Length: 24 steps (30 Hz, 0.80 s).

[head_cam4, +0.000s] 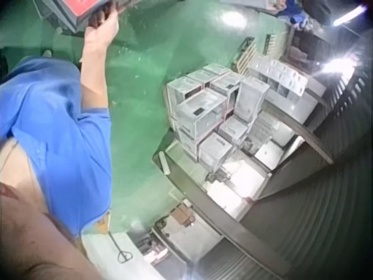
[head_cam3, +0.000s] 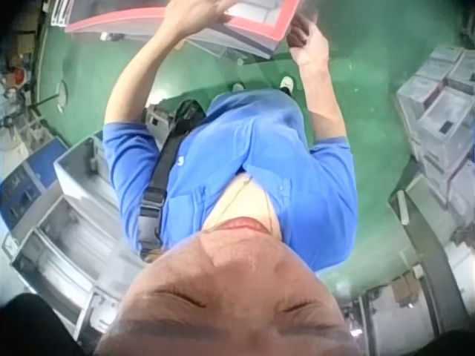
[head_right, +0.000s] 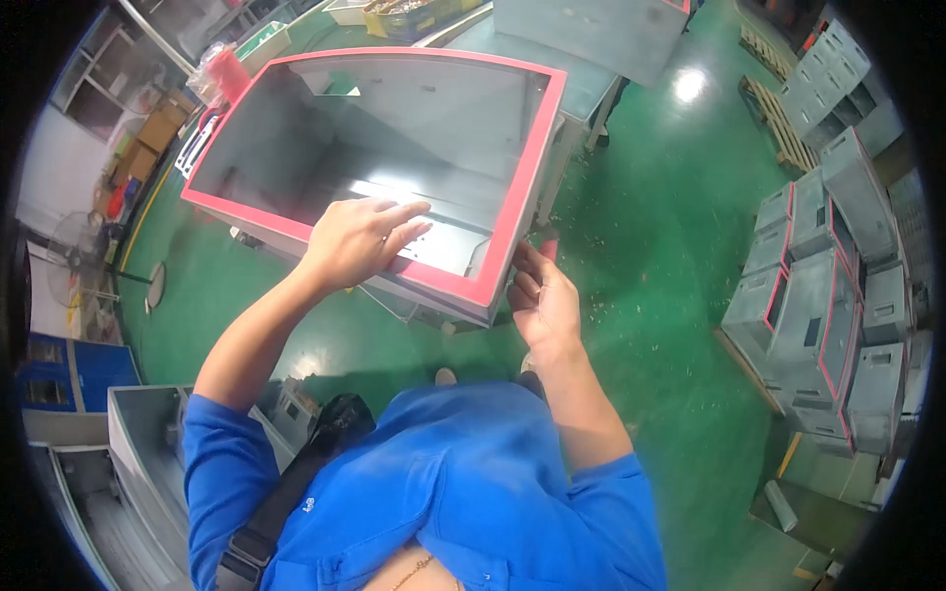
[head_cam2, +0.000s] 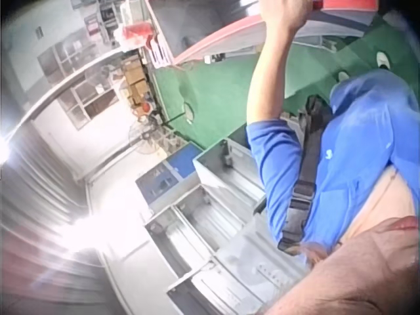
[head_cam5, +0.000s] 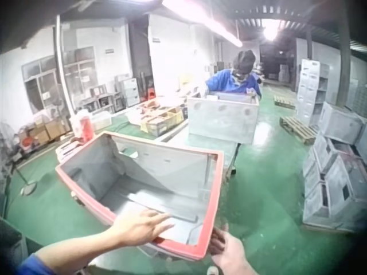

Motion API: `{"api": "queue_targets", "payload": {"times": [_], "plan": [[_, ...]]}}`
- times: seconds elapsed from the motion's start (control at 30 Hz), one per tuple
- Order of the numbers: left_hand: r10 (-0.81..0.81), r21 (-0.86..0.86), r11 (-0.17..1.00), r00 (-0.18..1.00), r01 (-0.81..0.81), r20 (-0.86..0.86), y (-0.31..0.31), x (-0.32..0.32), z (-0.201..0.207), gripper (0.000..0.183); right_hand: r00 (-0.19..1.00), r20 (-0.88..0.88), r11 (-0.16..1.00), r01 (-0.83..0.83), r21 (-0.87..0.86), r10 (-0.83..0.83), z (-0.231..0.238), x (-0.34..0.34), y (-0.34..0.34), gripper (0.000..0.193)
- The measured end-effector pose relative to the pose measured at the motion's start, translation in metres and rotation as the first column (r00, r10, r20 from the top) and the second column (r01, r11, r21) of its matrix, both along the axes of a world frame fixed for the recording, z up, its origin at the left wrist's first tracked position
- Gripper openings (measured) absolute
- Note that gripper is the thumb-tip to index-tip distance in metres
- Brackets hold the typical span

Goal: The person applies red tape to the edges of a large, transparent rectangular frame using a pink tool to smooth it down. They work on multiple sides of the frame, then lift and rotate it to continue applying tape to the remaining edges. Finally, they place the frame down and pick up a large, flat, translucent sheet.

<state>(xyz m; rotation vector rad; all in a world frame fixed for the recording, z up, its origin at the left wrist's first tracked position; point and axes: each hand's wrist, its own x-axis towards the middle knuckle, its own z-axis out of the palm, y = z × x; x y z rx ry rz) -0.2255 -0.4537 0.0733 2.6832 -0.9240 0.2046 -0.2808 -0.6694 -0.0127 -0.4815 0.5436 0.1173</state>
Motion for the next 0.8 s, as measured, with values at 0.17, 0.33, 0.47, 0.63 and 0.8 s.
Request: {"api": "queue_targets", "payload": {"times": [0.17, 0.33, 0.47, 0.63, 0.8], "plan": [[0.010, -0.035, 0.999, 0.999, -0.009, 0.048, 0.001, 0.000, -0.004, 0.030, 0.997, 0.047, 0.998, 0.066, -0.010, -0.066, -0.003, -0.001, -0.003, 0.025], [0.039, -0.035, 0.999, 0.998, -0.038, 0.045, -0.001, 0.000, -0.002, 0.031, 0.996, 0.076, 0.991, 0.063, -0.115, -0.055, -0.001, -0.005, 0.000, 0.026], [0.058, -0.043, 0.997, 0.998, -0.058, -0.005, 0.000, 0.000, -0.001, 0.032, 0.992, 0.102, 0.981, 0.088, -0.171, -0.071, 0.002, -0.006, 0.006, 0.024], [0.085, -0.031, 0.996, 0.995, -0.086, -0.046, -0.001, -0.001, 0.002, 0.032, 0.981, 0.182, 0.941, 0.125, -0.314, -0.070, -0.001, -0.008, 0.008, 0.023], [0.064, -0.001, 0.998, 0.996, -0.065, -0.062, -0.002, 0.001, 0.008, 0.031, 0.971, 0.231, 0.868, 0.061, -0.493, 0.063, -0.009, -0.013, -0.008, 0.024]]}}
